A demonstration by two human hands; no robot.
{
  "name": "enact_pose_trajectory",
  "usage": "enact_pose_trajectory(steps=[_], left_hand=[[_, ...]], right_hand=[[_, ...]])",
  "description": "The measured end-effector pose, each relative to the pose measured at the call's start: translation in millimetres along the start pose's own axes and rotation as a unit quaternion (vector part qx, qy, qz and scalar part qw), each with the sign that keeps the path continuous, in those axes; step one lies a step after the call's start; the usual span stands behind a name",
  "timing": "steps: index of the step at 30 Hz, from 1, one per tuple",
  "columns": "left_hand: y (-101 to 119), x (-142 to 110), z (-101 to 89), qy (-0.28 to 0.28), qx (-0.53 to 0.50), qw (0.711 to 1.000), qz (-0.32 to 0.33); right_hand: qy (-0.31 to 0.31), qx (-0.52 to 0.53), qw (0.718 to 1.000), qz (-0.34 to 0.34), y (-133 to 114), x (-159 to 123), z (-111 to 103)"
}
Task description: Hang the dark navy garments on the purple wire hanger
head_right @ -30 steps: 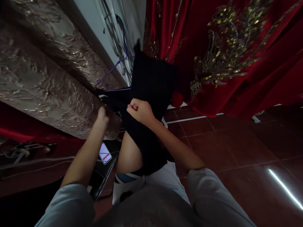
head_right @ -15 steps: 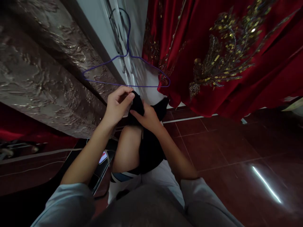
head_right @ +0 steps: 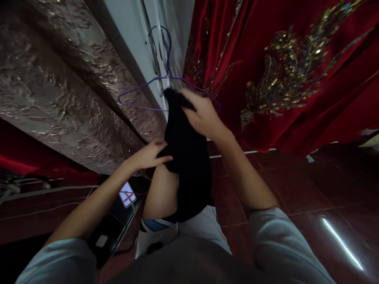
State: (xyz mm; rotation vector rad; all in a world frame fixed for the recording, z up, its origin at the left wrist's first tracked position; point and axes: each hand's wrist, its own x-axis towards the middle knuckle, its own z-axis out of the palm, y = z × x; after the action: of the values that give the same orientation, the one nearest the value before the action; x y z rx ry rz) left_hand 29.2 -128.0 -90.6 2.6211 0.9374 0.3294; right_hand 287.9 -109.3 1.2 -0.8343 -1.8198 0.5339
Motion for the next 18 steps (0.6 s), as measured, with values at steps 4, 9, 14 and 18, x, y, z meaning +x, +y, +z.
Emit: enact_pose_trajectory(steps=[4,9,14,18], left_hand=[[-25.6,-18.7,-26.5,-0.019,0.005,0.998,-0.055],[-45.5,-54.2,-44.1,-0.025,0.043,0.991,-0.126],[-70.2,-71.3,-60.7,0.076,0.108,0.978,-0.163],[-61.3,-48.5,-88.0,0.295,0.119,0.941,-0.117]], right_hand=[[0.093,-0.001,0.996,0.016,62.4,26.2,27.0],[0.027,-0.033,0.991,0.123,118.2,16.1,61.7],[0.074,-0.05,0.983,0.159,117.6,-8.1,27.8],[0.082,-0.078,0.981,0.156,93.9,-17.2,4.3]])
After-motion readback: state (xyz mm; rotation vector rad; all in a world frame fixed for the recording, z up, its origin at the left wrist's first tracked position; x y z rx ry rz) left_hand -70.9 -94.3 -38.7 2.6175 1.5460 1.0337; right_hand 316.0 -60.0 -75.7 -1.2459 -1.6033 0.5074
